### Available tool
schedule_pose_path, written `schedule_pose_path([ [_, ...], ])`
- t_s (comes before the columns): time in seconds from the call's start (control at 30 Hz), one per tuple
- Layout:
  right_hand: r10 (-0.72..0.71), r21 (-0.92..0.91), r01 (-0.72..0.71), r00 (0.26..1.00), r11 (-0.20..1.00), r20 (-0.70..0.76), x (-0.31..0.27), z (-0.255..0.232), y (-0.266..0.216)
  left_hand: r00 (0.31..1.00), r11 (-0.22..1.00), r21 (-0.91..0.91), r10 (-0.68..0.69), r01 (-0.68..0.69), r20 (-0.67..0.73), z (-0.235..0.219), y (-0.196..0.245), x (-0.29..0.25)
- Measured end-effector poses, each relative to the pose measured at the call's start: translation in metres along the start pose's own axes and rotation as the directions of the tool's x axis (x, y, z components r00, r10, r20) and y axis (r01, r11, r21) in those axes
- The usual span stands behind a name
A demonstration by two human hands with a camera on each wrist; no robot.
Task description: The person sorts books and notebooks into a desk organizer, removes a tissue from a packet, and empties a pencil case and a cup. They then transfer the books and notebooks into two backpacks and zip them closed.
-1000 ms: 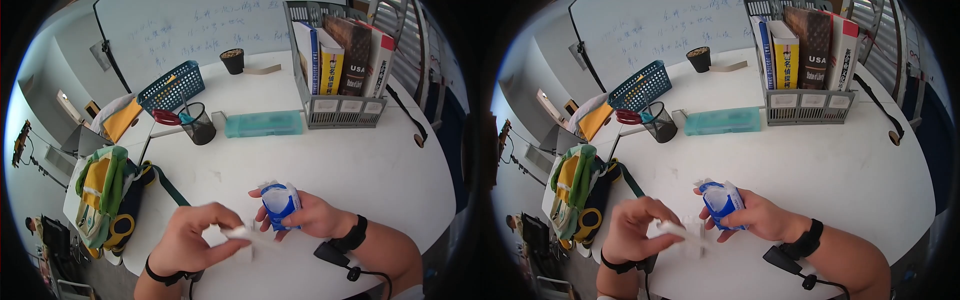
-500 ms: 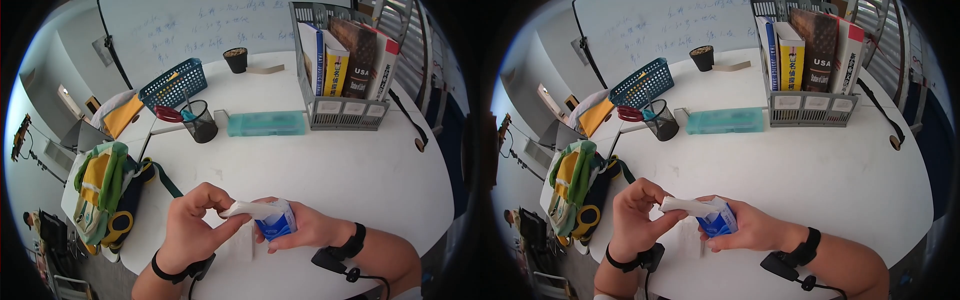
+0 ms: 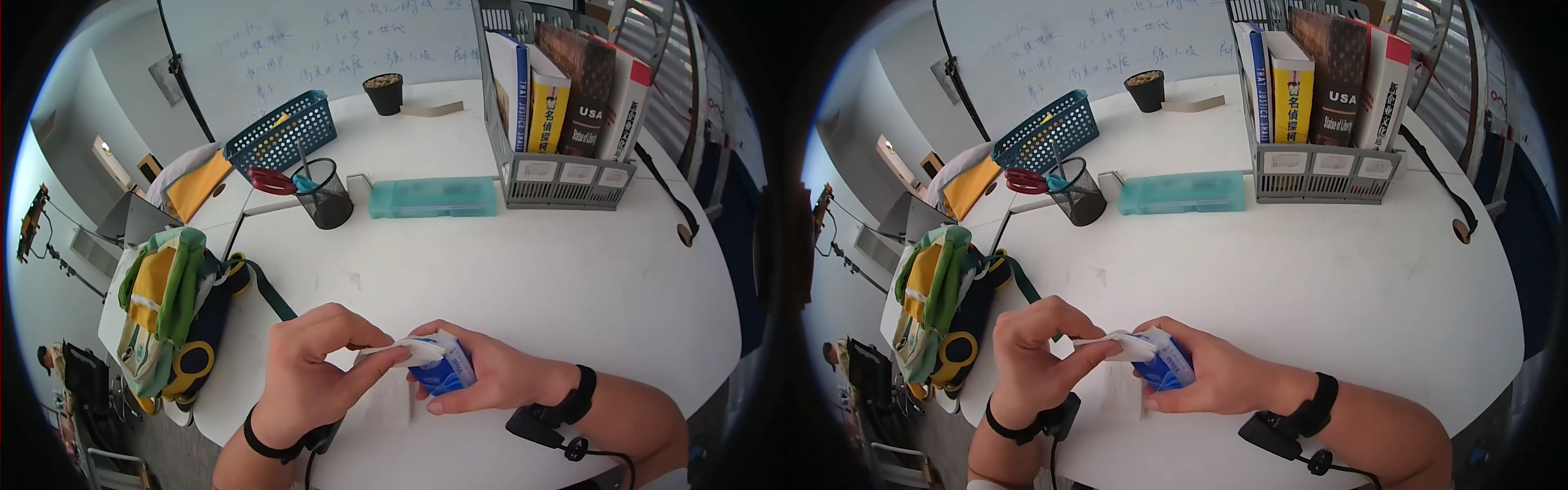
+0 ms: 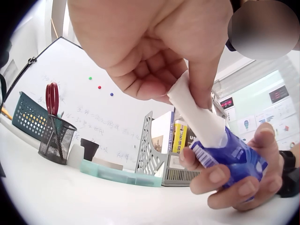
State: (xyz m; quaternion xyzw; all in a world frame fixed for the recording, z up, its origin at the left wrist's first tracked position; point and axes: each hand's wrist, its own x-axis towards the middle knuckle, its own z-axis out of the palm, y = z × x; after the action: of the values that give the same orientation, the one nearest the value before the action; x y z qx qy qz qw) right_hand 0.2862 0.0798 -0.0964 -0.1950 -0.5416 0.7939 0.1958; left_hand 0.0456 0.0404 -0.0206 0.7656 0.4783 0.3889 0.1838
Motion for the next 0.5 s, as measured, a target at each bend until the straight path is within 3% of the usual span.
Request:
schedule_pose_path([
  [0.2,0.016,-0.111,-0.018,1.0,0.994,-0.02,0.0045,-0.0004,0.0058,0.998,0.998,0.055,0.011,-0.007,-0.065,0.0001,0.004,-0.0007],
  [0.37,0.02,-0.266,-0.032,0.999,0.964,-0.045,0.002,0.0031,-0.0018,0.999,0.993,0.117,-0.003,0.007,-0.035,-0.0005,0.005,0.0001],
  [0.5,-0.031,-0.289,0.011,0.997,0.957,-0.064,0.0043,0.0025,0.0037,1.0,0.991,0.131,0.007,-0.004,-0.021,-0.0026,0.0,-0.0012],
])
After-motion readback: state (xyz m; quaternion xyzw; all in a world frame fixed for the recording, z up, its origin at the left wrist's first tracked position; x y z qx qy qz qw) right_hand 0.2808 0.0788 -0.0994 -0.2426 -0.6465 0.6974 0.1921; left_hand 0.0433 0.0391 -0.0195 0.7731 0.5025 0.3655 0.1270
